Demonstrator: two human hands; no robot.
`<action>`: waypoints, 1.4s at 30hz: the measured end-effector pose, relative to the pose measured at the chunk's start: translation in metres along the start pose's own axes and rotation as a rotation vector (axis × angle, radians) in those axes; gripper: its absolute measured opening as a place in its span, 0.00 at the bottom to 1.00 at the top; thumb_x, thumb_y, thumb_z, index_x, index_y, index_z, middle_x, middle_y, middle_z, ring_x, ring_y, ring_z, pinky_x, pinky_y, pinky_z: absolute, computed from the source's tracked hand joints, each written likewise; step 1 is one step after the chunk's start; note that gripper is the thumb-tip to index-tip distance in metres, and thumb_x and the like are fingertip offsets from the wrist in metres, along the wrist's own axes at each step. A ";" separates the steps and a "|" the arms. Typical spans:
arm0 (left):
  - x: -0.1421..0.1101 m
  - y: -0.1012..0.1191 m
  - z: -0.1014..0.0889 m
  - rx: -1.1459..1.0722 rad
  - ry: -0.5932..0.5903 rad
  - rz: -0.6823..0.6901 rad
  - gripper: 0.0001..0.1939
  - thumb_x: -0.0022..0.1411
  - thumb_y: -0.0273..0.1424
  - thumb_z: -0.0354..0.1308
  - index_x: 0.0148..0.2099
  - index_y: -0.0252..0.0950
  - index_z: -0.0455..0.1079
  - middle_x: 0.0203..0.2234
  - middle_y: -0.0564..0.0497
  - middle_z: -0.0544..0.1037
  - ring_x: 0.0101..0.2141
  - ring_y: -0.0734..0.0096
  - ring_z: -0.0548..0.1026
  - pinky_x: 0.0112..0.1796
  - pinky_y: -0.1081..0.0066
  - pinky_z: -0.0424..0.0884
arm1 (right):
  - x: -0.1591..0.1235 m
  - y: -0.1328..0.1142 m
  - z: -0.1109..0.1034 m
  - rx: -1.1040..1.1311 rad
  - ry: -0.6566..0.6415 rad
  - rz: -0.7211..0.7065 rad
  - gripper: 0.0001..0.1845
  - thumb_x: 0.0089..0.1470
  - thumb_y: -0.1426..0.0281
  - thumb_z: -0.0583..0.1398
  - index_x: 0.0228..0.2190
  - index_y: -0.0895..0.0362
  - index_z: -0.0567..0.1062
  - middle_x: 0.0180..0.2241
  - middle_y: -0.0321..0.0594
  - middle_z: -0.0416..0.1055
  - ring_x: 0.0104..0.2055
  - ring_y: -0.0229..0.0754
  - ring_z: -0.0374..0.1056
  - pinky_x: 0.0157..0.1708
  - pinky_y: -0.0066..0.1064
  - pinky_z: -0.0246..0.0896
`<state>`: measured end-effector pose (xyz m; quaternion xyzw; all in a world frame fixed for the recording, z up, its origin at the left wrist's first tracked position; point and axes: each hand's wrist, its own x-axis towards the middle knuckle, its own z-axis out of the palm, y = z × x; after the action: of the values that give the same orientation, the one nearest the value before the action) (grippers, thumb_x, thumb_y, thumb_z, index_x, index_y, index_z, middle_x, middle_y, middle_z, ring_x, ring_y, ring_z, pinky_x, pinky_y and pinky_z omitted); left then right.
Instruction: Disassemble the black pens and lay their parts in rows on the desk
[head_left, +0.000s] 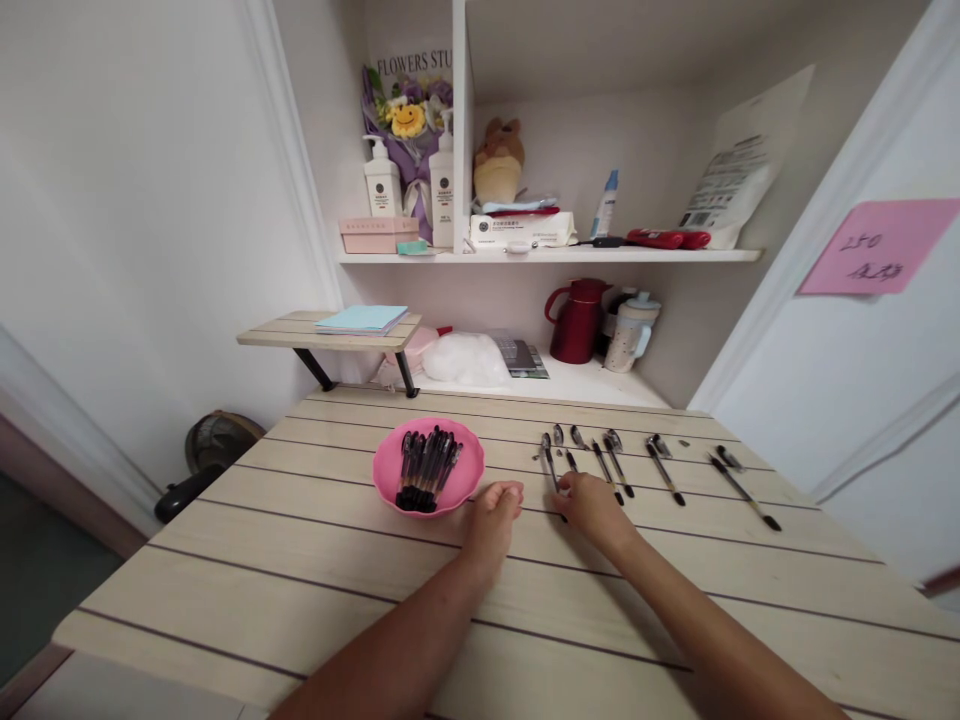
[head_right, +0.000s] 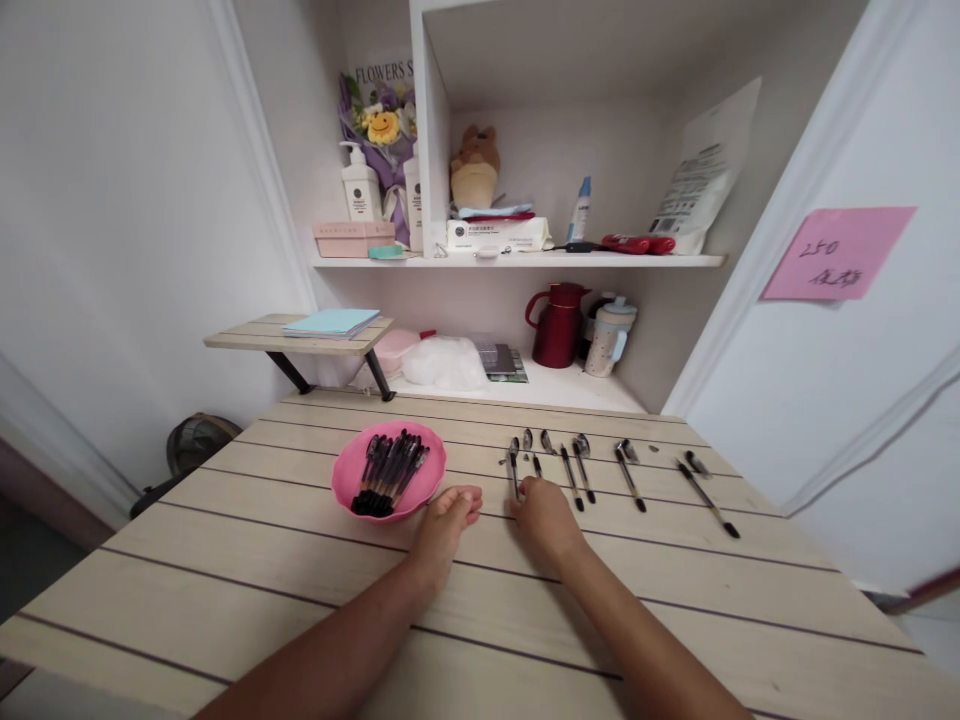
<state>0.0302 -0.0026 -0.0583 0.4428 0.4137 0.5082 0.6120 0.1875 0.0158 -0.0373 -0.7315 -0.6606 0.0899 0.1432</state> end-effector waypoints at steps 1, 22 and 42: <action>0.000 0.000 0.000 0.006 0.001 0.000 0.19 0.51 0.42 0.53 0.39 0.32 0.69 0.38 0.43 0.73 0.42 0.61 0.69 0.44 0.64 0.63 | 0.003 0.001 -0.001 -0.016 0.004 0.011 0.10 0.42 0.72 0.56 0.27 0.60 0.75 0.27 0.47 0.74 0.31 0.42 0.69 0.28 0.26 0.54; 0.001 -0.002 -0.001 -0.005 -0.008 -0.014 0.16 0.52 0.40 0.52 0.37 0.34 0.69 0.37 0.44 0.73 0.42 0.62 0.69 0.44 0.64 0.63 | 0.026 -0.005 0.005 -0.163 -0.059 0.071 0.12 0.44 0.76 0.54 0.31 0.64 0.75 0.33 0.55 0.73 0.37 0.46 0.69 0.35 0.30 0.57; -0.001 0.001 0.000 -0.015 -0.001 -0.020 0.17 0.51 0.42 0.54 0.36 0.33 0.69 0.37 0.43 0.73 0.41 0.64 0.69 0.43 0.67 0.63 | 0.011 -0.006 -0.002 -0.160 -0.036 0.043 0.13 0.50 0.68 0.53 0.31 0.63 0.73 0.34 0.54 0.72 0.37 0.46 0.69 0.35 0.30 0.56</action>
<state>0.0302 -0.0037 -0.0571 0.4344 0.4142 0.5048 0.6205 0.1838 0.0271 -0.0332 -0.7527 -0.6524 0.0531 0.0703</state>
